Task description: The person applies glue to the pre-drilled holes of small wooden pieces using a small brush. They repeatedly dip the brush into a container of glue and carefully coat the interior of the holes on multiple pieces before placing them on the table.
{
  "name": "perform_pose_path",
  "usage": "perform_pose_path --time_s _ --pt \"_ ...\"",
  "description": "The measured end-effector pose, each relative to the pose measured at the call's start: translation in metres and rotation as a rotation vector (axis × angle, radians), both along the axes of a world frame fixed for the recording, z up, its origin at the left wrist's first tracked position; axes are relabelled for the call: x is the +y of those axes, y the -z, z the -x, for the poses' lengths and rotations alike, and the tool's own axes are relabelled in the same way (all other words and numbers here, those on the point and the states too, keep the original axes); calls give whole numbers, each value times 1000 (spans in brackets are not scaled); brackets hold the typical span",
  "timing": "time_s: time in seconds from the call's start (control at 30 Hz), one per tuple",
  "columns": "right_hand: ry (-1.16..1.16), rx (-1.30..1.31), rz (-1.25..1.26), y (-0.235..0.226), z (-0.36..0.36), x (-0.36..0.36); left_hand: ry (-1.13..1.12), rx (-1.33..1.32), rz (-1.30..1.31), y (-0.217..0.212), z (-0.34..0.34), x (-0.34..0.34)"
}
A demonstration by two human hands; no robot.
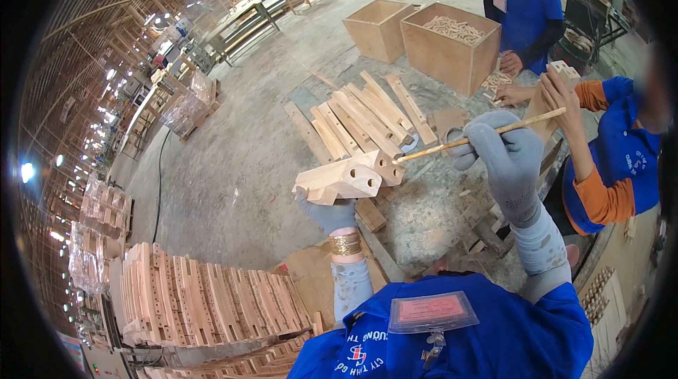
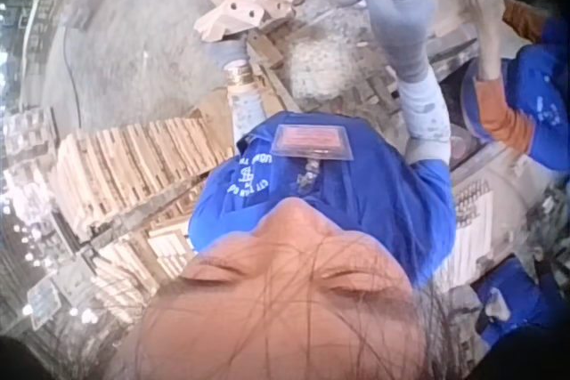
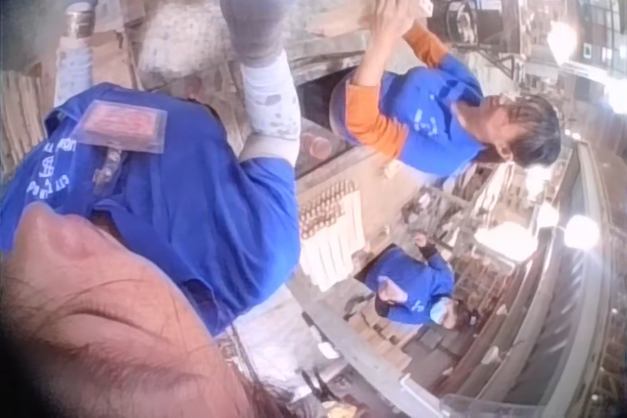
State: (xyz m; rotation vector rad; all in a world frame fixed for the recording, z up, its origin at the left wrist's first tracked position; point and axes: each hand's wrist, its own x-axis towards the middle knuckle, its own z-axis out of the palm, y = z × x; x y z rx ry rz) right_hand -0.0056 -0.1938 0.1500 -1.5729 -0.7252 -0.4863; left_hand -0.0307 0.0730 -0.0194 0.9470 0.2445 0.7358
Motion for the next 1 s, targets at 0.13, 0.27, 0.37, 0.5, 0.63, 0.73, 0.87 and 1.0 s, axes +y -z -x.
perform_pose_path --time_s 0.13,0.27,0.37,0.5,0.63,0.73,0.87,1.0 --pt "35 -104 179 1 -2 -8 99 -127 379 -10 -4 -3" --pt "-17 -72 136 0 1 -4 110 -142 324 -5 -5 0" --pt "-76 -73 120 3 -1 0 136 -153 342 -4 -6 -1" --pt "-198 46 106 5 -1 3 128 -161 391 -1 -5 1" --pt "-167 -129 81 8 -3 6 113 -170 441 -1 -5 1" --pt "-194 -115 119 4 -3 2 53 -149 429 -2 -5 1" --pt "-202 -52 72 8 -1 2 37 -139 530 -7 -6 4" --pt "-144 133 -68 7 -3 -6 40 -119 623 -13 -8 -1"
